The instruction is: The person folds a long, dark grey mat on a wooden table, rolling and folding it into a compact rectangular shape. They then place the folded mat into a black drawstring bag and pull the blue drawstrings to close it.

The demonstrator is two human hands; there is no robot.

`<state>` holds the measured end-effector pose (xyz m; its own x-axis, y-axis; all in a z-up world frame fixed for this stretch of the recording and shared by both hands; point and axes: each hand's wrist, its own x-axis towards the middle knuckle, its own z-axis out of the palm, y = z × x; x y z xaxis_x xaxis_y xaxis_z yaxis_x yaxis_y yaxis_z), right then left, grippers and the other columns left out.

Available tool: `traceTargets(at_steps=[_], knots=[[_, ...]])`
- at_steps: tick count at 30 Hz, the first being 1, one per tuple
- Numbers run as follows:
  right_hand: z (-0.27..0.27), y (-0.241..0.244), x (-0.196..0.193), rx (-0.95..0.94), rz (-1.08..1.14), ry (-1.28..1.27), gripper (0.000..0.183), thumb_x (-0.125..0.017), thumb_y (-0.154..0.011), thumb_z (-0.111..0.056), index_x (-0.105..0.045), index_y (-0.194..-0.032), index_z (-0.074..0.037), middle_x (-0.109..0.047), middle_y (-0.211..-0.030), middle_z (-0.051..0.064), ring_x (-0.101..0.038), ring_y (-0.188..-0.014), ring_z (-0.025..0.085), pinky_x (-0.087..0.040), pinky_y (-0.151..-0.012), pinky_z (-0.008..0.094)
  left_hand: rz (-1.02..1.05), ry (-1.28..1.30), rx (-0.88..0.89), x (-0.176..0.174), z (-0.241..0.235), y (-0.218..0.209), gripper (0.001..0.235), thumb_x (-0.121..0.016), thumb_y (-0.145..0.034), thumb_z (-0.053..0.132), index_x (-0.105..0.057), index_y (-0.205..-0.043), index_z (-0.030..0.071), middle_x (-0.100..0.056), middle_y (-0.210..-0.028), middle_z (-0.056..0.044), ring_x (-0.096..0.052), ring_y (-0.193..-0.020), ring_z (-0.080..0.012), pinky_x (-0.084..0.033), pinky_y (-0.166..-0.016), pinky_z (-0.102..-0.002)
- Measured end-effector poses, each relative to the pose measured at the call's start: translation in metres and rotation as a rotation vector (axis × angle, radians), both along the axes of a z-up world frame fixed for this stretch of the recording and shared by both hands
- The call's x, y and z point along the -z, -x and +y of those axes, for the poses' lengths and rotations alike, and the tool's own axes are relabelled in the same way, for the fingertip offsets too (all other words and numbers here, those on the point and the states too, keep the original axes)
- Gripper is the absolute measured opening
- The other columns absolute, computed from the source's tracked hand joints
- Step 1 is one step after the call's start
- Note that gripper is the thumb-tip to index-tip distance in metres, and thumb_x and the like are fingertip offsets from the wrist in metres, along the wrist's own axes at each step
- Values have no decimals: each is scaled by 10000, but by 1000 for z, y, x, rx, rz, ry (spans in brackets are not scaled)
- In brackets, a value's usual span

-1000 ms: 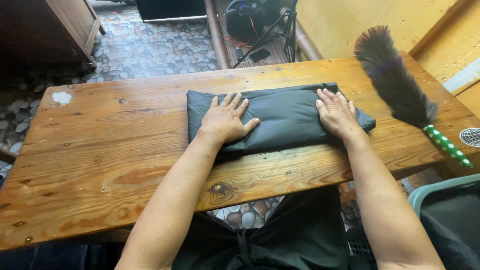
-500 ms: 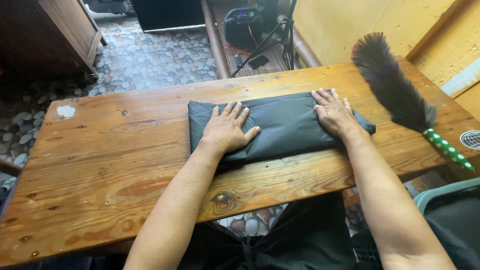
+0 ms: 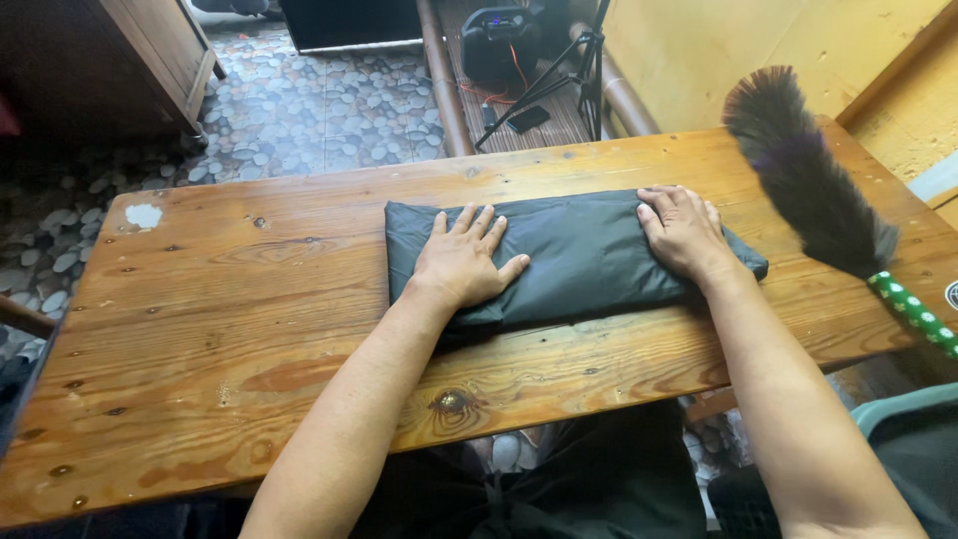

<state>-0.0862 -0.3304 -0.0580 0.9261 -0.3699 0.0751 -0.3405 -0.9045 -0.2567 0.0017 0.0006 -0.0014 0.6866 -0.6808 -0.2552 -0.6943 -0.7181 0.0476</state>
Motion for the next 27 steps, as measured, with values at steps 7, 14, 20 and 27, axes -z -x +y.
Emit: traceTargets(at_steps=[7, 14, 20, 27], knots=[[-25, -23, 15, 10, -113, 48, 449, -371, -1124, -602, -651, -1364, -346, -596, -1422, 57, -471, -1433, 319, -287, -1231, 580, -12, -22, 3, -3, 3, -22, 838, -143, -977, 705, -232, -1652, 217, -162, -1745, -21, -78, -1618, -269, -69, -1286, -565], [-40, -42, 34, 9, -218, -49, 339, -475, -1100, -451, -710, -1223, -241, -574, -1396, 123, -481, -1390, 377, -359, -1163, 579, -34, -38, 27, 0, 1, -37, 828, -143, -986, 686, -241, -1650, 202, -150, -1749, -26, -67, -1619, -267, -81, -1286, -555], [-36, -41, 32, 18, -220, -82, 326, -527, -1049, -426, -654, -1331, -324, -592, -1368, 71, -492, -1386, 333, -317, -1189, 580, -37, -29, 38, 7, -1, -45, 801, -126, -1003, 654, -247, -1649, 195, -167, -1744, -37, -88, -1614, -269, -117, -1271, -559], [-30, -39, 29, 50, -202, -37, 252, -540, -1063, -386, -686, -1214, -246, -587, -1331, 118, -493, -1372, 348, -308, -1189, 605, -22, 2, 27, -4, 4, -38, 901, -143, -955, 745, -258, -1645, 177, -196, -1738, -66, -100, -1615, -289, -109, -1268, -575]])
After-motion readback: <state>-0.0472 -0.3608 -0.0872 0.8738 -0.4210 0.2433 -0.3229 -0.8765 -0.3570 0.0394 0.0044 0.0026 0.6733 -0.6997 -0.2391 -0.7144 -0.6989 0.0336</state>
